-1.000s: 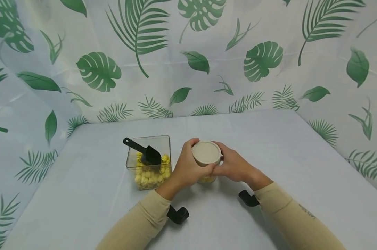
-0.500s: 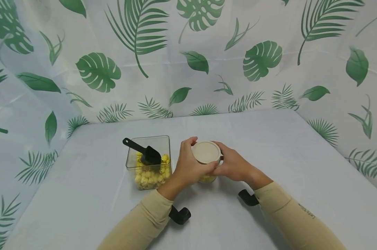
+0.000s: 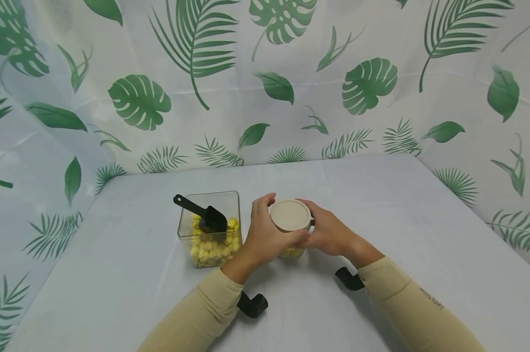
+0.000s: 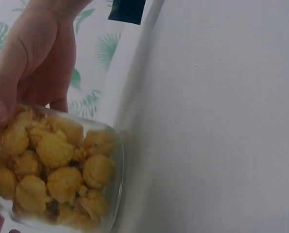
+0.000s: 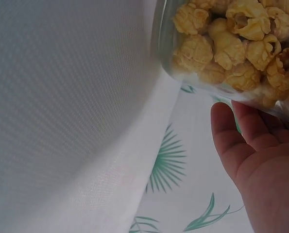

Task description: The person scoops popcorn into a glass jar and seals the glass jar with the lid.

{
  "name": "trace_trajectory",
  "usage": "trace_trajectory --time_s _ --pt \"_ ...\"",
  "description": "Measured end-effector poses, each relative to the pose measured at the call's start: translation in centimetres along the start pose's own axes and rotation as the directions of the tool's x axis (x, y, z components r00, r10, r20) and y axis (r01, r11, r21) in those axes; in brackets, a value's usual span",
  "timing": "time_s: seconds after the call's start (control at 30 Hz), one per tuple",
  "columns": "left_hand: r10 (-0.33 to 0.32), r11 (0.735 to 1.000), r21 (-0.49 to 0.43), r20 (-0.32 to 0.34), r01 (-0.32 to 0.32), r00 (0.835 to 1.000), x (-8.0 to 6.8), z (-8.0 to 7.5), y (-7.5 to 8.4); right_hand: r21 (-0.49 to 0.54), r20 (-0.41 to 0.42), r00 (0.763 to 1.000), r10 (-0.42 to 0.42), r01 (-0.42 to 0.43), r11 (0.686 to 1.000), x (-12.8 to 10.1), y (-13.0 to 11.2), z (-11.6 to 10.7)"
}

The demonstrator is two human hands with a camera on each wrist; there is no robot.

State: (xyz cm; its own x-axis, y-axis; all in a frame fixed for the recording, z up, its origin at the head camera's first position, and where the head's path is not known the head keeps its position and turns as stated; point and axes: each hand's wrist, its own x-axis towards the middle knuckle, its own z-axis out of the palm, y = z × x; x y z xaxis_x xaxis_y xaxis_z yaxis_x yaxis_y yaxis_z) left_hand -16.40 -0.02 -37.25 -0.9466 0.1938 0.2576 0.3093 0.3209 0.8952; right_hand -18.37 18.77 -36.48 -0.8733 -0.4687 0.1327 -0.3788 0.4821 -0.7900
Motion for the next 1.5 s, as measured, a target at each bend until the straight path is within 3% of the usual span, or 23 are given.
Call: trace_trajectory --time_s 0.13,0.23,0.5,0.57,0.8,1.03,1.3,1.5 --pt "0.011 0.999 0.03 -0.065 -0.009 0.998 0.1 0.7 0.2 0.02 -0.002 1.0 0.008 -0.008 1.0 -0.1 0.0 0.1" --pt "0.036 0.998 0.05 -0.07 -0.032 0.997 0.2 0.8 0.4 0.034 0.001 1.0 0.021 -0.021 0.999 0.0 -0.1 0.1" --pt "0.05 0.999 -0.001 0.074 -0.05 0.996 0.4 -0.2 0.2 0.017 0.016 1.0 0.017 -0.018 1.0 0.0 -0.1 -0.1" --pt "0.049 0.999 -0.026 0.081 -0.047 0.996 0.3 -0.2 0.0 0.012 0.016 1.0 0.02 -0.02 1.0 0.0 0.0 -0.1" --pt "-0.01 0.999 0.033 -0.057 0.012 0.998 -0.1 0.8 0.2 -0.009 0.005 1.0 0.009 -0.009 1.0 -0.1 0.2 0.0" --pt "0.018 0.994 0.111 -0.12 -0.005 0.993 -0.1 0.9 0.8 -0.016 -0.023 1.0 0.017 -0.017 1.0 0.1 0.0 0.2" --pt "0.084 0.985 0.158 -0.071 -0.072 0.994 0.1 0.4 0.8 -0.021 0.019 1.0 0.009 -0.008 1.0 0.5 0.2 -0.2" --pt "0.087 0.989 0.121 -0.004 -0.086 0.996 0.6 -0.1 0.2 0.064 0.131 0.991 -0.025 0.017 0.998 1.1 1.1 -1.2"
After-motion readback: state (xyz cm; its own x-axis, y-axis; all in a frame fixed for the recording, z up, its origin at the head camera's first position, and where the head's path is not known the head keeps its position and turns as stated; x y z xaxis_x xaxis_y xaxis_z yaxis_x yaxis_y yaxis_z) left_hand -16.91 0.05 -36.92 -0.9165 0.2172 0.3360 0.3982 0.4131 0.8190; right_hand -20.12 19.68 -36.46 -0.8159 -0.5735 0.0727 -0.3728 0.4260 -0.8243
